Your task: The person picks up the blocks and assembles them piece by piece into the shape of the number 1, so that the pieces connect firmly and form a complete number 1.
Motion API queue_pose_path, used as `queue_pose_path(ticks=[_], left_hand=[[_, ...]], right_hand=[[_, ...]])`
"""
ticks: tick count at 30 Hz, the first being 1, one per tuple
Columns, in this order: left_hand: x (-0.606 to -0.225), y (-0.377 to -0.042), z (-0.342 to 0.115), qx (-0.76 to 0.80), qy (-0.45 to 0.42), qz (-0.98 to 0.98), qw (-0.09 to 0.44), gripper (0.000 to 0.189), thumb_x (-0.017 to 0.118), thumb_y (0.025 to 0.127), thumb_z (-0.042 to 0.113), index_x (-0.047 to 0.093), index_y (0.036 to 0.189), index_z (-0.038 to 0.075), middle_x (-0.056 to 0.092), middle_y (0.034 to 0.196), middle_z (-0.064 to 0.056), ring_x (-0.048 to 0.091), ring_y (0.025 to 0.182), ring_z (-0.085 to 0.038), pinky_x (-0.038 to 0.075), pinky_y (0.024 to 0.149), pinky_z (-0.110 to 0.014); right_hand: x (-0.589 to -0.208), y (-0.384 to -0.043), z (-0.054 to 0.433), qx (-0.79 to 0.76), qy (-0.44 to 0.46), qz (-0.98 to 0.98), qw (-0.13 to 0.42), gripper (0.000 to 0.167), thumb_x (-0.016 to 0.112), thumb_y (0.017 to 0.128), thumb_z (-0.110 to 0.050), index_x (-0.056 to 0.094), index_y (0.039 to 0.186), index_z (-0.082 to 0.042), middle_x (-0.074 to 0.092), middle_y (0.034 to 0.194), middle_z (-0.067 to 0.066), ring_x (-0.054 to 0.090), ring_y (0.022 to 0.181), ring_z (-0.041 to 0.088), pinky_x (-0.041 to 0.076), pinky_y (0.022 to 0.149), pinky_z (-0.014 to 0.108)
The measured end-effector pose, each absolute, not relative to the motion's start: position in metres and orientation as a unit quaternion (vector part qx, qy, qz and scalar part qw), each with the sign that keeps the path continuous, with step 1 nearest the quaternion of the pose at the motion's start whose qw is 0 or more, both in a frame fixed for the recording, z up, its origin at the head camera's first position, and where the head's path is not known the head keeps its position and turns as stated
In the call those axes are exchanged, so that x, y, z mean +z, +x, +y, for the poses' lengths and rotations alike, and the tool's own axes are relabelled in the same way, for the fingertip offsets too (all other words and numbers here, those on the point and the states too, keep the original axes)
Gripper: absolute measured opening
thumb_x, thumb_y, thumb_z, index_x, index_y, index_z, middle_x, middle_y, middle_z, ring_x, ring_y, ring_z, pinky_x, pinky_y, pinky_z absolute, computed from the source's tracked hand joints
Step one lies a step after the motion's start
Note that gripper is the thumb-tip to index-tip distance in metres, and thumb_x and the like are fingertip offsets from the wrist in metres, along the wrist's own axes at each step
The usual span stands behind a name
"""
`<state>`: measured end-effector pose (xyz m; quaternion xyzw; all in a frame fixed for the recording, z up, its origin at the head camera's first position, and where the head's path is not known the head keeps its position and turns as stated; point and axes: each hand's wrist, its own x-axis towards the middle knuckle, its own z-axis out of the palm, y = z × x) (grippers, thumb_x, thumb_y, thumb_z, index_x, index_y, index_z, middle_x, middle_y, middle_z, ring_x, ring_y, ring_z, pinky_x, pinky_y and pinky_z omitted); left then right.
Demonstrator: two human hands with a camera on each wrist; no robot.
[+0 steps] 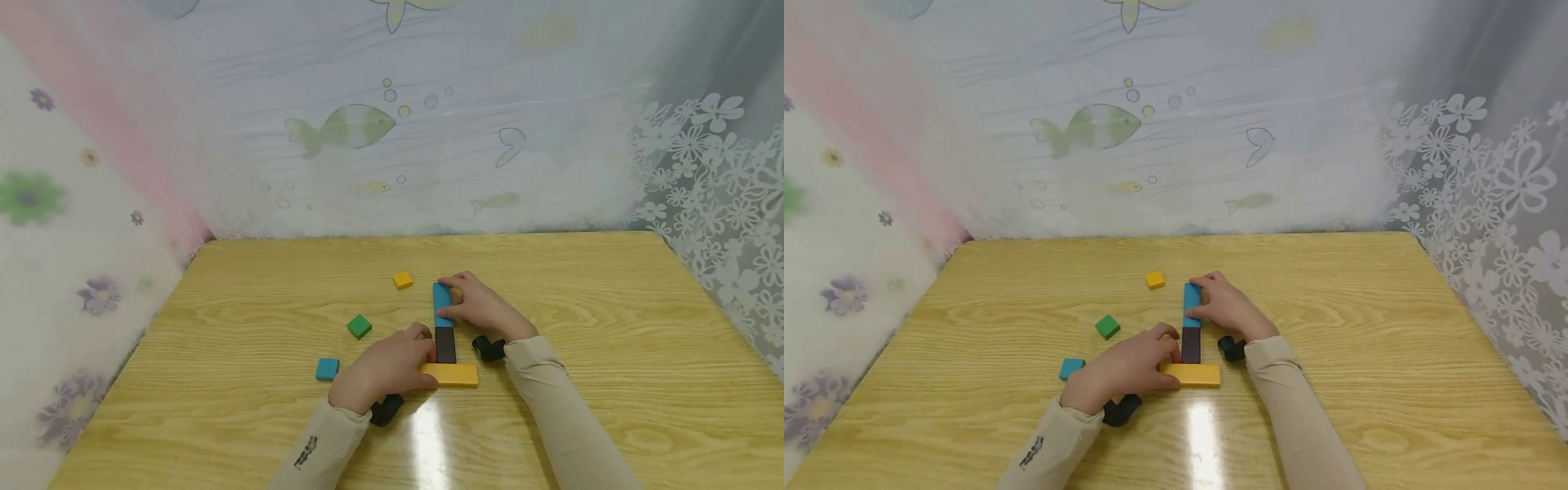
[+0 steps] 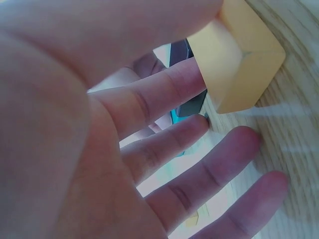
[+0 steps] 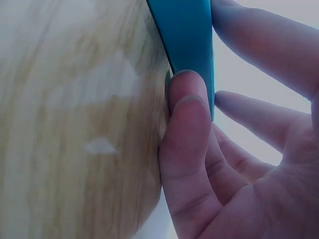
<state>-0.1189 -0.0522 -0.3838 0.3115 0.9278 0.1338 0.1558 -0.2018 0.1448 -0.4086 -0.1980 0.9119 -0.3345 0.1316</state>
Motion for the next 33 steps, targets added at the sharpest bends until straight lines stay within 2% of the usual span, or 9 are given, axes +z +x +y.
queue_pose_path(ticks=[17, 23, 26, 33], left_hand=[[-0.3797, -0.1179, -0.0527, 0.131, 0.309, 0.929, 0.159, 0.021, 0.066, 0.078, 0.041, 0.059, 0.086, 0.023, 0.043, 0.12, 0.002, 0.05, 0.086, -0.012, 0.042, 0.065, -0.024], [-0.3799, -0.1179, -0.0529, 0.131, 0.308, 0.929, 0.157, 0.021, 0.066, 0.078, 0.041, 0.059, 0.086, 0.023, 0.042, 0.122, 0.001, 0.051, 0.089, -0.014, 0.042, 0.067, -0.025], [-0.3797, -0.118, -0.053, 0.131, 0.308, 0.929, 0.158, 0.021, 0.066, 0.078, 0.041, 0.059, 0.086, 0.023, 0.043, 0.122, 0.002, 0.05, 0.088, -0.014, 0.042, 0.067, -0.024], [-0.3805, -0.1186, -0.0532, 0.132, 0.313, 0.927, 0.158, 0.021, 0.066, 0.078, 0.041, 0.059, 0.085, 0.023, 0.043, 0.122, 0.002, 0.051, 0.084, -0.013, 0.041, 0.065, -0.024]], right_hand=[[-0.4093, -0.2011, 0.1452, -0.344, -0.185, 0.91, 0.136, 0.067, 0.062, 0.083, -0.036, 0.033, 0.137, -0.009, 0.03, 0.132, 0.016, 0.048, 0.091, 0.023, 0.039, 0.078, 0.038], [-0.4115, -0.2019, 0.1477, -0.354, -0.17, 0.911, 0.125, 0.047, 0.05, 0.09, -0.019, 0.038, 0.135, -0.008, 0.04, 0.12, 0.014, 0.045, 0.094, 0.025, 0.037, 0.08, 0.039], [-0.4116, -0.2024, 0.1478, -0.357, -0.17, 0.91, 0.122, 0.046, 0.046, 0.089, -0.013, 0.039, 0.134, -0.007, 0.042, 0.117, 0.014, 0.045, 0.093, 0.026, 0.036, 0.079, 0.039], [-0.4111, -0.2032, 0.1471, -0.355, -0.176, 0.91, 0.125, 0.045, 0.045, 0.088, -0.01, 0.041, 0.133, -0.008, 0.043, 0.115, 0.013, 0.045, 0.091, 0.024, 0.035, 0.075, 0.037]])
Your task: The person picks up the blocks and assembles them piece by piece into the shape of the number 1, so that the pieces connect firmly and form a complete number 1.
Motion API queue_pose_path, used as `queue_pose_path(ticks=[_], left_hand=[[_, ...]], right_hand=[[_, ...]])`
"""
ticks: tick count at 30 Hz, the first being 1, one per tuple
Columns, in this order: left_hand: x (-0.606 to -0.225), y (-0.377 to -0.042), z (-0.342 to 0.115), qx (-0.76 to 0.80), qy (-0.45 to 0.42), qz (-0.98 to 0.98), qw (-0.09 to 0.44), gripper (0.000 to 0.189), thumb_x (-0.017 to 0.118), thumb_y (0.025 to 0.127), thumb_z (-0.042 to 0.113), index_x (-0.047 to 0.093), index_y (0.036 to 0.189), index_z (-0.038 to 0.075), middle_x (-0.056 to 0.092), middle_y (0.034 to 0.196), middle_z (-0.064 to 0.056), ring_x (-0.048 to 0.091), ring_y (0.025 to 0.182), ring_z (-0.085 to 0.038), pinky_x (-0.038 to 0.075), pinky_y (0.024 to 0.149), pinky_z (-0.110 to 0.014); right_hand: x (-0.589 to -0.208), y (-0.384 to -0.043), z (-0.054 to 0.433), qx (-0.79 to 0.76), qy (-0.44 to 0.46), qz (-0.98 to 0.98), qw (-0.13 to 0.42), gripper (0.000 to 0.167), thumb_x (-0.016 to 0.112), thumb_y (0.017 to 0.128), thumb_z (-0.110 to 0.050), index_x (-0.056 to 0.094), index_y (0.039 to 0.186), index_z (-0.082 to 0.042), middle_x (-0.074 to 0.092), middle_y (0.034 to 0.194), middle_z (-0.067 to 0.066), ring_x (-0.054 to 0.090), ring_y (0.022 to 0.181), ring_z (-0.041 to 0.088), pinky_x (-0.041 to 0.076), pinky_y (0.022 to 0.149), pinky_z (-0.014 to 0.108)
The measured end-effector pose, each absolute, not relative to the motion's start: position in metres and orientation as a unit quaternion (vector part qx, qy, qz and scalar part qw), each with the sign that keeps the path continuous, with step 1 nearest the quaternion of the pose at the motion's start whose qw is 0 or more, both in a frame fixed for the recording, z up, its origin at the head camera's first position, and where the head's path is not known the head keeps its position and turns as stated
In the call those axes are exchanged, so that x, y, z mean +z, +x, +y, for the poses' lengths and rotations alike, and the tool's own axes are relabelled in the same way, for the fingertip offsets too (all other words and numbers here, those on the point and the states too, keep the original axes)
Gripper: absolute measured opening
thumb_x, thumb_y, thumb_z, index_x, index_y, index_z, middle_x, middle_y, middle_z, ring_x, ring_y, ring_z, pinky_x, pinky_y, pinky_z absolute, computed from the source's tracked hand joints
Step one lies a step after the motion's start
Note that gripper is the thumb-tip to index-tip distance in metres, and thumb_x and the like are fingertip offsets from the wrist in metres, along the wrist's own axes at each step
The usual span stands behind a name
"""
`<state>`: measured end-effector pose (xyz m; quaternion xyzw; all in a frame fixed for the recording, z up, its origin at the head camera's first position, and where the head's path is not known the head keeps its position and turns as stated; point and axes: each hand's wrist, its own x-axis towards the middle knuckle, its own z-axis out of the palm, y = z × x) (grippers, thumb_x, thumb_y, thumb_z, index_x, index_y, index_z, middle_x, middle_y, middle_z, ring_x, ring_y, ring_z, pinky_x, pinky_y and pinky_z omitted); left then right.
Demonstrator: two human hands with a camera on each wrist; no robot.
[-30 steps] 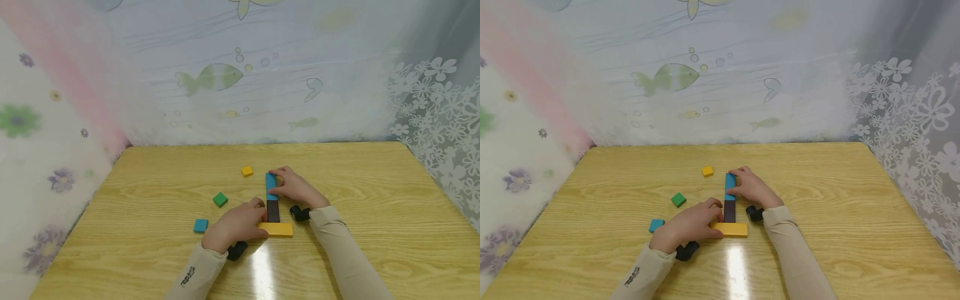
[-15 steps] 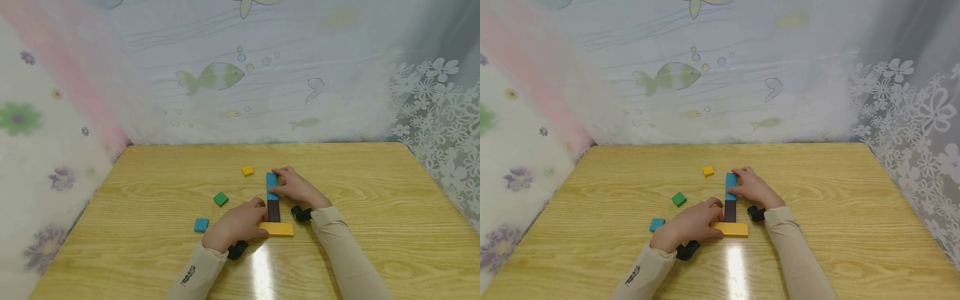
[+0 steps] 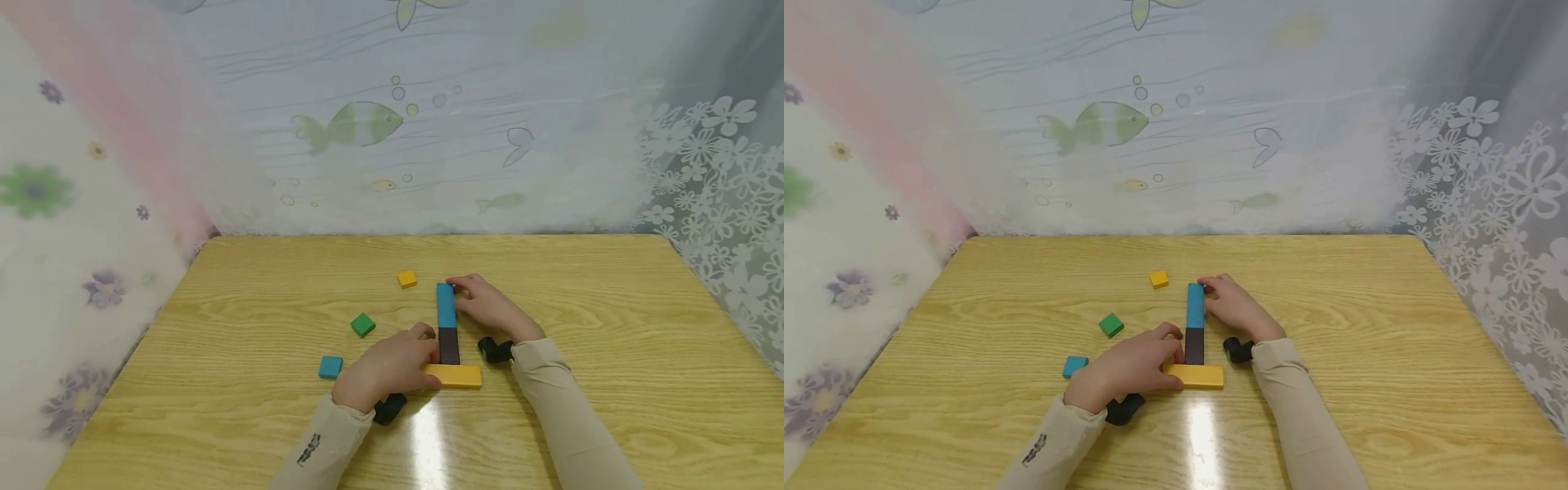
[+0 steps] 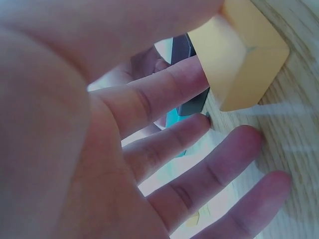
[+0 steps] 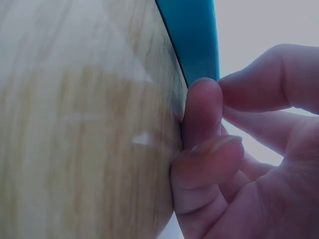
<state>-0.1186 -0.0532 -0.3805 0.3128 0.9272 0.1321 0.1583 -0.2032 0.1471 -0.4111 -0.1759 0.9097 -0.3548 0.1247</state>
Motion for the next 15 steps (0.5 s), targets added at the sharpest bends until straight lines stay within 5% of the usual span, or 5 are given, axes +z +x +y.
queue_pose_path(ticks=[15], left_hand=[[-0.3811, -0.1183, -0.053, 0.138, 0.306, 0.925, 0.18, 0.023, 0.067, 0.077, 0.041, 0.059, 0.085, 0.022, 0.041, 0.087, 0.006, 0.045, 0.064, -0.009, 0.038, 0.057, -0.022]], right_hand=[[-0.4104, -0.2036, 0.1463, -0.352, -0.174, 0.911, 0.124, 0.044, 0.045, 0.088, -0.01, 0.042, 0.131, -0.009, 0.046, 0.115, 0.013, 0.046, 0.098, 0.025, 0.036, 0.079, 0.039]])
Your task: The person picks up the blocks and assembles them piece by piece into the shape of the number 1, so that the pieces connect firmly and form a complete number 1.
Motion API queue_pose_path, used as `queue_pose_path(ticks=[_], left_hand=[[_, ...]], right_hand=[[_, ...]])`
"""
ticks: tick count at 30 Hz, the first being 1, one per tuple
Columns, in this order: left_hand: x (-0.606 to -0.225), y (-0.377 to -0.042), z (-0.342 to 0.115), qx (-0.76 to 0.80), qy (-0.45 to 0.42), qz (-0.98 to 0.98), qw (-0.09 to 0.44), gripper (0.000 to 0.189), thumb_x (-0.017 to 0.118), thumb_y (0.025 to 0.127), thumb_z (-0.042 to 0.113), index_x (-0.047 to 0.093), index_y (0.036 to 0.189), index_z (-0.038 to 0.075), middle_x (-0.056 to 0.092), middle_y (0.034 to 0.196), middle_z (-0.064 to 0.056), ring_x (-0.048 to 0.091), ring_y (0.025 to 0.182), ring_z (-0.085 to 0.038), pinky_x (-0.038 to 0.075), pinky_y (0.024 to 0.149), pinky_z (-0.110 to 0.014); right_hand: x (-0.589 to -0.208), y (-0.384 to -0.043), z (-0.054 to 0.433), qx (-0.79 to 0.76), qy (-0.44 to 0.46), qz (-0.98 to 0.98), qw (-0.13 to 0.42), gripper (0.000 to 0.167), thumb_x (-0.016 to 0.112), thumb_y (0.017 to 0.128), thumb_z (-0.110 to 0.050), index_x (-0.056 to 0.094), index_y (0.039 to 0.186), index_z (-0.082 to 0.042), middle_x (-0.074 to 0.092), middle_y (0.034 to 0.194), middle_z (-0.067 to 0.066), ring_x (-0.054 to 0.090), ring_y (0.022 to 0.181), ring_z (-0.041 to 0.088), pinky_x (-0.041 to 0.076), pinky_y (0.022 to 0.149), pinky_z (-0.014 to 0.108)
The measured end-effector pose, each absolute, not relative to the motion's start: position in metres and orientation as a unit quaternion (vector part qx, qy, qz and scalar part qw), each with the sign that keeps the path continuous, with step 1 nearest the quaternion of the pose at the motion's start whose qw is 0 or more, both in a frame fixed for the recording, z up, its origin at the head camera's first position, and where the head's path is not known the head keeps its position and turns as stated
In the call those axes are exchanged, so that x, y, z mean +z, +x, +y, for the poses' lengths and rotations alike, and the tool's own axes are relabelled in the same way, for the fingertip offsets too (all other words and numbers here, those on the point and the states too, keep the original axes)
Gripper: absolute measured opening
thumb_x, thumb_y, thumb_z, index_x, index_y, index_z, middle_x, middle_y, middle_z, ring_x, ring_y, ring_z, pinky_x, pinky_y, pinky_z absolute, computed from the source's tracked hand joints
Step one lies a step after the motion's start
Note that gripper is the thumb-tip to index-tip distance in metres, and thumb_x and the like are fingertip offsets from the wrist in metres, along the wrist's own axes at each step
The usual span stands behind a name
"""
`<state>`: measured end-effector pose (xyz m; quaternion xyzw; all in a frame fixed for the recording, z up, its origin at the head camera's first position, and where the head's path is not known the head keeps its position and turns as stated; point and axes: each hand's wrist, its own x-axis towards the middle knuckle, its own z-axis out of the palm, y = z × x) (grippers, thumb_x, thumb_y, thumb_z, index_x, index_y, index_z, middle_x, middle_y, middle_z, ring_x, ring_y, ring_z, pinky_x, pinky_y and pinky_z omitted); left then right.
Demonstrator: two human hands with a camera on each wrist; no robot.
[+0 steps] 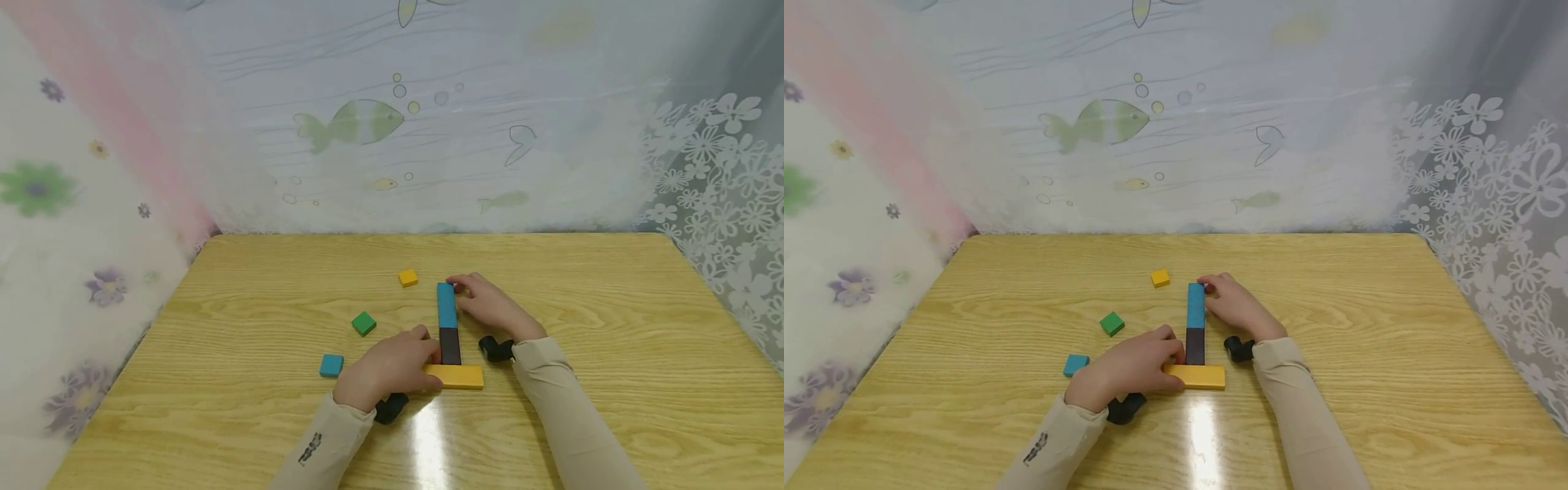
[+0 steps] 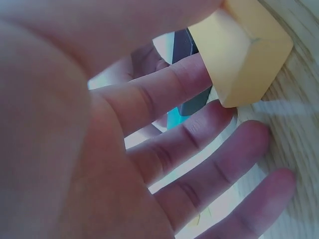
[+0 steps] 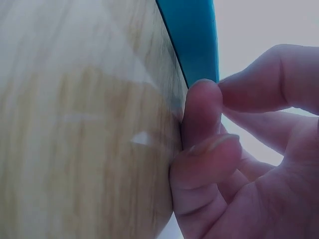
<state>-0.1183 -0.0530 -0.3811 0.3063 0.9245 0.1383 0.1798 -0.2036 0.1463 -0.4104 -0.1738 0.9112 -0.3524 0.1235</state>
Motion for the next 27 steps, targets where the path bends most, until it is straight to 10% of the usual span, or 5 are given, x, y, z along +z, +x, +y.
queue_pose_path(ticks=[20, 27], left_hand=[[-0.383, -0.124, -0.061, 0.192, 0.289, 0.908, 0.236, 0.026, 0.066, 0.078, 0.042, 0.056, 0.09, 0.021, 0.048, 0.081, 0.007, 0.047, 0.066, -0.007, 0.04, 0.061, -0.022], [-0.39, -0.129, -0.064, 0.245, 0.282, 0.893, 0.252, 0.024, 0.067, 0.078, 0.039, 0.057, 0.089, 0.021, 0.048, 0.081, 0.007, 0.047, 0.068, -0.008, 0.04, 0.062, -0.022]], right_hand=[[-0.409, -0.205, 0.147, -0.364, -0.164, 0.912, 0.097, 0.04, 0.047, 0.093, -0.02, 0.043, 0.131, -0.01, 0.048, 0.112, 0.012, 0.052, 0.075, 0.018, 0.042, 0.069, 0.035], [-0.401, -0.202, 0.148, -0.366, -0.156, 0.916, 0.04, 0.035, 0.047, 0.093, -0.021, 0.048, 0.127, -0.013, 0.049, 0.112, 0.006, 0.051, 0.091, 0.022, 0.042, 0.075, 0.038]])
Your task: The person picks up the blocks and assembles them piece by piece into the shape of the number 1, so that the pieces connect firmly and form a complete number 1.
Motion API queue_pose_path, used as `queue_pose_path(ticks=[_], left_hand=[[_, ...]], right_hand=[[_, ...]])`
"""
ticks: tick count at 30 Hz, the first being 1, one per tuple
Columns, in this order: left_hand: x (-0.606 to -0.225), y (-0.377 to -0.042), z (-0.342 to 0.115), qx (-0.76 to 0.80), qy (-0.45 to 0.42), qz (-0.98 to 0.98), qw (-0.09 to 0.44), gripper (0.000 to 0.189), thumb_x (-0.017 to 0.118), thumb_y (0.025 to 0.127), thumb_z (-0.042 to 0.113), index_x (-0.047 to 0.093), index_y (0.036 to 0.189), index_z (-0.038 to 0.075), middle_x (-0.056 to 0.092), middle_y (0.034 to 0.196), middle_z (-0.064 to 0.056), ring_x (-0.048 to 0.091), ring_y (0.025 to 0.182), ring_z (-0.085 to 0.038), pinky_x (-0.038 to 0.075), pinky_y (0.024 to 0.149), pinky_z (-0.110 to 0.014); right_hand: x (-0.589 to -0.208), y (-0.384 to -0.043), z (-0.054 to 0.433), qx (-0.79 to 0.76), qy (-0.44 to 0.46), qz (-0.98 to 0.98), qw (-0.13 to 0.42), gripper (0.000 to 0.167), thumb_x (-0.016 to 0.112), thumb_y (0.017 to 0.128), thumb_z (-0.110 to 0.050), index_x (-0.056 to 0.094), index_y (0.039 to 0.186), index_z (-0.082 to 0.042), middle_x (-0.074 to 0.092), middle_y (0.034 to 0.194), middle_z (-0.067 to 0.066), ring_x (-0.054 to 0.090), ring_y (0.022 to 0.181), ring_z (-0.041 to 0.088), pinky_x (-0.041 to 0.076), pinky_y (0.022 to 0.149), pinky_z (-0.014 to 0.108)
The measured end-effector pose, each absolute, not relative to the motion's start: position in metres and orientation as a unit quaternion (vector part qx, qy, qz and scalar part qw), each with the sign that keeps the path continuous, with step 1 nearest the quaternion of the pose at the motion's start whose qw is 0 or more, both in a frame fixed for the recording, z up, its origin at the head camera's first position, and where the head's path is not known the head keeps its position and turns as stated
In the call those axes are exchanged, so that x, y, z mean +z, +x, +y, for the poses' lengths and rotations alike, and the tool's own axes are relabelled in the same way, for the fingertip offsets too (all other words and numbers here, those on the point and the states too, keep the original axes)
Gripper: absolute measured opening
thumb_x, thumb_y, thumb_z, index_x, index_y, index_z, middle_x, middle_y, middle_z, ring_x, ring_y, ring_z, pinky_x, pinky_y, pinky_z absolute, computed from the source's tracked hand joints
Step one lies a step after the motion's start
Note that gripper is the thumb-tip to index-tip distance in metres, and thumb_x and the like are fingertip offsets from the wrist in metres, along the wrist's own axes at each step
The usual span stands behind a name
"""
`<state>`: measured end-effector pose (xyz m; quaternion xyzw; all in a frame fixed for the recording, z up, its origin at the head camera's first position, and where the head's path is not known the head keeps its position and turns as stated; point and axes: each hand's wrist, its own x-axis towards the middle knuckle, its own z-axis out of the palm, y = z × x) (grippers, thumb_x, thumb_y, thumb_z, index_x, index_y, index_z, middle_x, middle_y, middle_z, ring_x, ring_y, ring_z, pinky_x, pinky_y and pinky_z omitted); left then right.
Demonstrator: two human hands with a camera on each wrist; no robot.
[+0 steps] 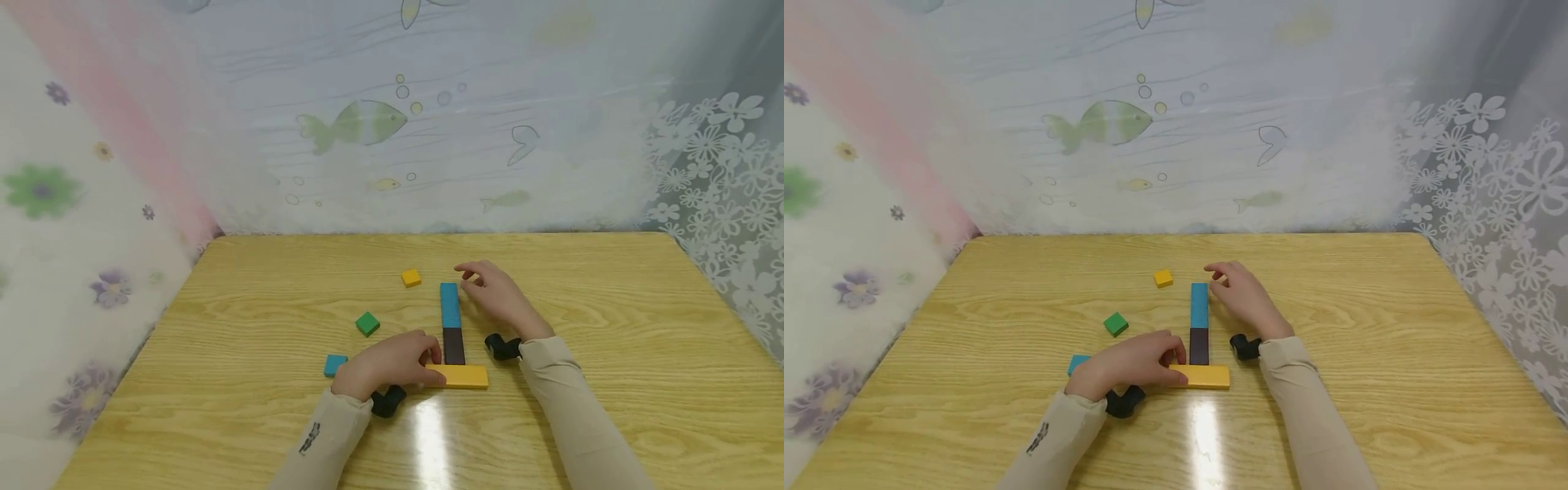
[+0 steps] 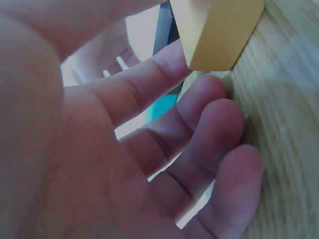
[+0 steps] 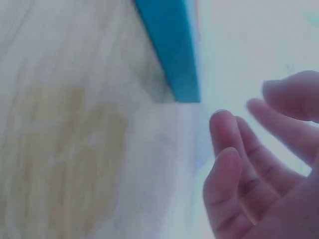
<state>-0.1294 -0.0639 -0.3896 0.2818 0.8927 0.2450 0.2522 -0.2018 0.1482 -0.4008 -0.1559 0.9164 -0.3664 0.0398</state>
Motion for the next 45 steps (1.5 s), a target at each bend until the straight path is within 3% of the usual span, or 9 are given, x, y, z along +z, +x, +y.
queue_pose_path(ticks=[8, 23, 38, 45], left_hand=[[-0.395, -0.133, -0.062, 0.25, 0.291, 0.889, 0.249, 0.026, 0.066, 0.077, 0.043, 0.057, 0.089, 0.022, 0.048, 0.081, 0.007, 0.047, 0.066, -0.007, 0.04, 0.06, -0.021], [-0.401, -0.135, -0.067, 0.248, 0.313, 0.883, 0.248, 0.027, 0.065, 0.078, 0.044, 0.057, 0.09, 0.021, 0.048, 0.082, 0.007, 0.046, 0.066, -0.007, 0.04, 0.059, -0.021], [-0.397, -0.133, -0.061, 0.232, 0.325, 0.885, 0.238, 0.029, 0.067, 0.076, 0.045, 0.056, 0.089, 0.021, 0.046, 0.081, 0.008, 0.045, 0.066, -0.006, 0.039, 0.06, -0.02], [-0.398, -0.132, -0.064, 0.233, 0.314, 0.889, 0.237, 0.029, 0.069, 0.074, 0.044, 0.055, 0.087, 0.022, 0.046, 0.082, 0.008, 0.045, 0.067, -0.006, 0.039, 0.061, -0.02]], right_hand=[[-0.393, -0.203, 0.133, -0.361, -0.2, 0.911, 0.014, 0.035, 0.049, 0.093, -0.025, 0.05, 0.125, -0.014, 0.049, 0.119, 0.003, 0.052, 0.096, 0.02, 0.043, 0.079, 0.039], [-0.389, -0.234, 0.093, -0.234, -0.237, 0.942, 0.047, 0.047, 0.056, 0.088, -0.031, 0.045, 0.13, -0.013, 0.038, 0.13, 0.012, 0.045, 0.111, 0.026, 0.041, 0.084, 0.042], [-0.383, -0.24, 0.077, -0.174, -0.212, 0.955, 0.112, 0.056, 0.059, 0.086, -0.032, 0.04, 0.134, -0.011, 0.038, 0.126, 0.016, 0.044, 0.109, 0.027, 0.04, 0.086, 0.04], [-0.381, -0.24, 0.07, -0.146, -0.243, 0.952, 0.113, 0.051, 0.061, 0.085, -0.029, 0.046, 0.13, -0.009, 0.043, 0.121, 0.019, 0.045, 0.106, 0.03, 0.04, 0.083, 0.041]])
